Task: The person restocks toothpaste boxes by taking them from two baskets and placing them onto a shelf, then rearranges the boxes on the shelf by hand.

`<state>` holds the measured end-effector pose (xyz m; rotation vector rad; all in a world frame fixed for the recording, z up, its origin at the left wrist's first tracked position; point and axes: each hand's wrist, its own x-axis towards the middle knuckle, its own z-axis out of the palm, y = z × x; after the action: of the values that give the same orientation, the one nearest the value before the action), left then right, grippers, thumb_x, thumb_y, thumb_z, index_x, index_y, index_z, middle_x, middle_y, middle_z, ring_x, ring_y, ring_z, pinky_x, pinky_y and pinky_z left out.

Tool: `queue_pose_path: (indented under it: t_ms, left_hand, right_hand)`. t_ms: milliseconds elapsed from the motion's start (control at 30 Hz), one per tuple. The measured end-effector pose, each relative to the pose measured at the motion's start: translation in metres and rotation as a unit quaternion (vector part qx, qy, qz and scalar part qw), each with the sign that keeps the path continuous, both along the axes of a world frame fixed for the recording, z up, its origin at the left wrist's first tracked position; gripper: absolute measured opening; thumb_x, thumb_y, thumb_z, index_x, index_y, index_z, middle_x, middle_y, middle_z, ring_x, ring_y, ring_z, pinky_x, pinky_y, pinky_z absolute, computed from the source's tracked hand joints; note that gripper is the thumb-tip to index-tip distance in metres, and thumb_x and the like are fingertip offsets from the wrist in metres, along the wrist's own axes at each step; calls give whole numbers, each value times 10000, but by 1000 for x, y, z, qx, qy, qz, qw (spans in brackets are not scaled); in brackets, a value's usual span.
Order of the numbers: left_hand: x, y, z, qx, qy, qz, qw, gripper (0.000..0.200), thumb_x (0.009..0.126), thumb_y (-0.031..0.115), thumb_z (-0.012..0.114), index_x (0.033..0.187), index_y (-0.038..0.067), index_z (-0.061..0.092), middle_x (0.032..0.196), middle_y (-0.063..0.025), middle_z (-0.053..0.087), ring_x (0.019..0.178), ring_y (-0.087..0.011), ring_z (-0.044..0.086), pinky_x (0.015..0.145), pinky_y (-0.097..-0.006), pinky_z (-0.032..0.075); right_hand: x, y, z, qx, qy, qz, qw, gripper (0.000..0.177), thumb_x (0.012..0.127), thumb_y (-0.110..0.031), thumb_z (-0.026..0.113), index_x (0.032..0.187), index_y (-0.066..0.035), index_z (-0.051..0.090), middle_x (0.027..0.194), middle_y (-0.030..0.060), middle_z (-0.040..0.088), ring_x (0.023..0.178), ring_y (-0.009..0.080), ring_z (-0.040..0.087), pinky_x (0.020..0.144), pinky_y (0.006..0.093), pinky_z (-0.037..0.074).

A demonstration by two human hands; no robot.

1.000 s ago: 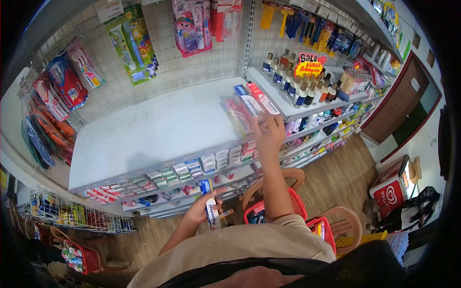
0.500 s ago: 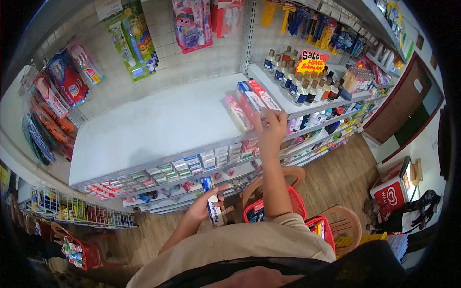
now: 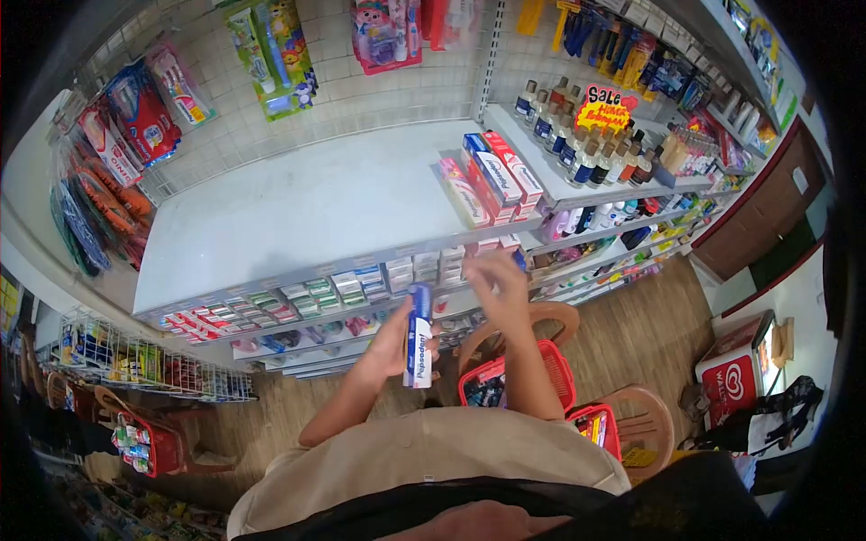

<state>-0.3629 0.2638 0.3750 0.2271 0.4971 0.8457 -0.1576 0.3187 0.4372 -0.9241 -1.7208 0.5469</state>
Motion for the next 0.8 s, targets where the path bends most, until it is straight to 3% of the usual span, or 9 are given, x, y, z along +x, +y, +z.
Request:
queue_pose_path:
  t_ms: [67,133,333,400,467,533,667,733,800]
  left_hand:
    - [-2,3,1,11,77,-33,996,535,945,578,381,1116,102,555,789,-58,558,617,-180,514,646,-351,479]
    - [-2,3,8,67,-5,-145,987,499,960,529,398,1110,77,548,863,-85,581,681,-202,564,661,-342,505]
    - [20,11,32,52,6,55,997,446,982,474,376,1122,81,535,895,-47,569,680,-187,542,655,-319,503]
    - [22,16,32,45,-128,117,984,355,988,403,402,1142,109,527,889,-51,574,738,-169,546,683,-294,471]
    - [22,17,39,39,-138,113,983,334,985,387,420,1111,99,533,906,-53,583,729,-172,544,661,-294,470]
    - [22,19,45,-62,-77,-2,995,398,989,416,396,1095,58,532,900,-54,566,702,-182,530,617,-312,487]
    - [22,14,44,54,-36,-195,979,472,995,378,406,1311,33,467,1061,-72,596,698,-188,554,581,-310,504]
    - [23,12,46,64,-33,-201,977,516,997,384,402,1378,37,407,1117,-71,593,708,-181,562,585,-307,518]
    - [22,11,47,102,1,-203,974,498,985,389,433,1332,33,454,1105,-81,609,718,-181,586,581,-319,540]
  right_hand:
    - [5,-5,-2,-7,-27,99,995,299,801,-80,679,1100,-71,668,1125,80,552,815,135,555,665,263,441]
    - [7,-14,7,-86,-19,185,979,413,792,-60,670,1200,-91,621,1187,93,547,868,138,560,689,265,444]
    - [12,-29,3,-26,-22,90,995,438,796,-39,630,1230,-69,588,1146,91,554,919,184,559,766,294,448]
    - [13,-33,-8,46,-9,89,995,406,788,-11,606,1188,-84,620,1112,82,555,963,202,553,762,289,443]
    - [15,-42,-10,56,-30,105,992,397,784,-1,602,1167,-97,637,1137,85,542,1000,208,541,771,295,443]
    - [16,-49,-6,65,-76,144,985,387,774,19,593,1125,-123,672,1185,91,515,1075,219,516,787,308,443]
    - [32,-38,20,-9,-76,137,988,430,777,-58,688,1196,-143,642,1311,105,468,1119,236,516,859,338,448]
    - [48,-25,15,-31,-90,171,981,457,775,-83,725,1219,-109,621,1330,105,480,1081,197,551,841,315,462]
    - [58,-16,12,-254,-33,280,925,452,778,-64,729,1214,-51,608,1252,108,559,1039,150,581,819,298,471]
